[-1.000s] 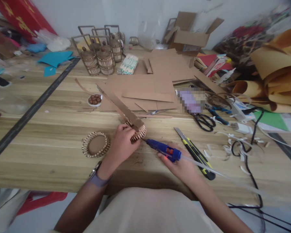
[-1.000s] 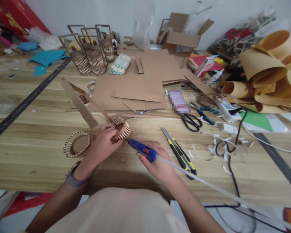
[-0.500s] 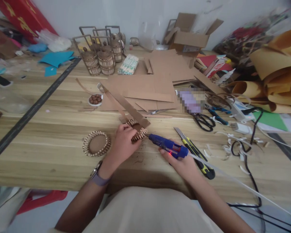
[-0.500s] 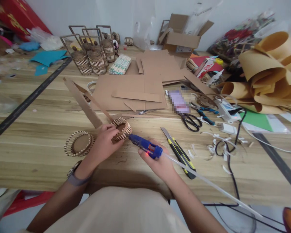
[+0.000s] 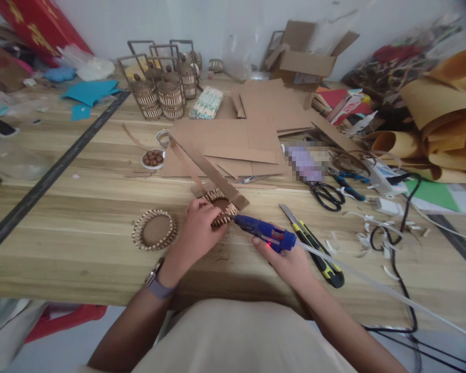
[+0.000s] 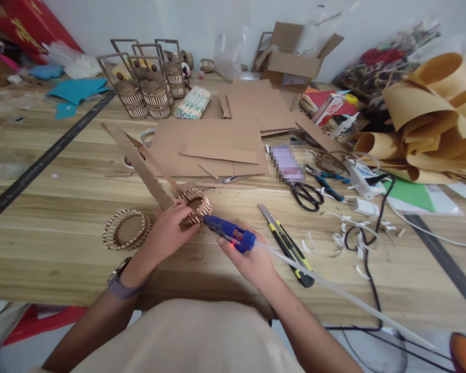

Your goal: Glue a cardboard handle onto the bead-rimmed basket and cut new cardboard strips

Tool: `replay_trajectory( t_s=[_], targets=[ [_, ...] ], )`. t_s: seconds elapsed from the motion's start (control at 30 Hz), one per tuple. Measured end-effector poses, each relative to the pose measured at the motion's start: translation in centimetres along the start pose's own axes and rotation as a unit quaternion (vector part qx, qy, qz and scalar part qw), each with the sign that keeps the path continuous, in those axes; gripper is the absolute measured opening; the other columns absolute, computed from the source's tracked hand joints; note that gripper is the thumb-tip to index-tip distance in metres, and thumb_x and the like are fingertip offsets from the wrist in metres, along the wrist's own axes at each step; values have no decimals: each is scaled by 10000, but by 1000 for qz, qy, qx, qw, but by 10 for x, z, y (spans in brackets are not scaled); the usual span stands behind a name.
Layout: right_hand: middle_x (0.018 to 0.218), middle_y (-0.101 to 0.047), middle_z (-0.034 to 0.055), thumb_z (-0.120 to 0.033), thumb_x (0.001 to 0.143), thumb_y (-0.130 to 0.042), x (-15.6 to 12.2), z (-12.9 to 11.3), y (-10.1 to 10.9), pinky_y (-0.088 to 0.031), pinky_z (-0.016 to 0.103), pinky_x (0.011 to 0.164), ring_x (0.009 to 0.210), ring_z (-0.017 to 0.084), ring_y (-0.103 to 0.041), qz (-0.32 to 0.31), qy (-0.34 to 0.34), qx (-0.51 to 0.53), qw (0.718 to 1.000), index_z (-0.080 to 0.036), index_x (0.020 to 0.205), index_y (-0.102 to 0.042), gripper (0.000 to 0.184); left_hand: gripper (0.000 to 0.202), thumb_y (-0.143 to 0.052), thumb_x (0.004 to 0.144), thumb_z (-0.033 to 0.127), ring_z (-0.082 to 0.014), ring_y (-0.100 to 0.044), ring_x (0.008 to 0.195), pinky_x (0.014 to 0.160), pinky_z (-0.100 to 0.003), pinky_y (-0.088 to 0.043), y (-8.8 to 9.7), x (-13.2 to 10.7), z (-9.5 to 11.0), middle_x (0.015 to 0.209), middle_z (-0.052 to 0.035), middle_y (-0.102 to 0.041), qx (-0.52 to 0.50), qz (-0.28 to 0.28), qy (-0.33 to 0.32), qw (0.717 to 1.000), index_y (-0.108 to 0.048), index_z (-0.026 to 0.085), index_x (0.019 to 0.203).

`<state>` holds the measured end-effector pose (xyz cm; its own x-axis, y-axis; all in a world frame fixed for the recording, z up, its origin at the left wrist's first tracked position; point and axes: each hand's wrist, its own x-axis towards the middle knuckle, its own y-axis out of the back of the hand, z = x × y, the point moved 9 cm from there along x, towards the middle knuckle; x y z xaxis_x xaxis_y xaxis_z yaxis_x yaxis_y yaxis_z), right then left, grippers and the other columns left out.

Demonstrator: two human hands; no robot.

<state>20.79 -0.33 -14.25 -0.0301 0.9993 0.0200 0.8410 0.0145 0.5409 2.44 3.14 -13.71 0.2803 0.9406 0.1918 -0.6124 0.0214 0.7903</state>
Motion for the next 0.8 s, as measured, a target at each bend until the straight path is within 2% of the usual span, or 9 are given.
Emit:
replay_trajectory(
  t_s=[0.37, 0.53, 0.7, 0.8],
  targets=[
    [723, -742, 38, -506, 791, -644, 0, 1, 4, -573, 337, 646, 686, 231, -700, 18, 8, -3, 1000, -240, 769, -670, 268, 65, -674, 845, 160, -291, -531, 1043, 927, -420, -442, 4, -1, 4, 857, -47, -695, 21, 15, -15, 1000, -661, 212, 807],
    [803, -769, 74, -528, 785, -638, -1, 0, 5, -595, 373, 700, 760, 265, -727, 21, 3, -16, 1000, -222, 802, -692, 311, 52, -672, 853, 168, -289, -535, 1045, 930, -418, -446, 4, -3, 5, 862, -45, -696, 40, 23, -24, 999, -672, 218, 836],
    [742, -747, 57, -496, 813, -652, -7, 11, 11, -589, 359, 621, 702, 270, -716, 32, -7, -37, 999, -257, 802, -688, 242, 86, -614, 915, 185, -333, -518, 1152, 1000, -523, -389, 3, -7, 10, 940, -79, -696, 145, 40, -44, 988, -684, 215, 874],
    [786, -753, 58, -439, 835, -654, -7, 14, 18, -601, 379, 684, 791, 289, -727, 42, 4, -70, 997, -274, 898, -722, 190, 155, -555, 954, 154, -335, -499, 1176, 1005, -542, -364, -2, -11, 14, 927, -84, -686, 221, 38, -66, 972, -681, 203, 879]
  ],
)
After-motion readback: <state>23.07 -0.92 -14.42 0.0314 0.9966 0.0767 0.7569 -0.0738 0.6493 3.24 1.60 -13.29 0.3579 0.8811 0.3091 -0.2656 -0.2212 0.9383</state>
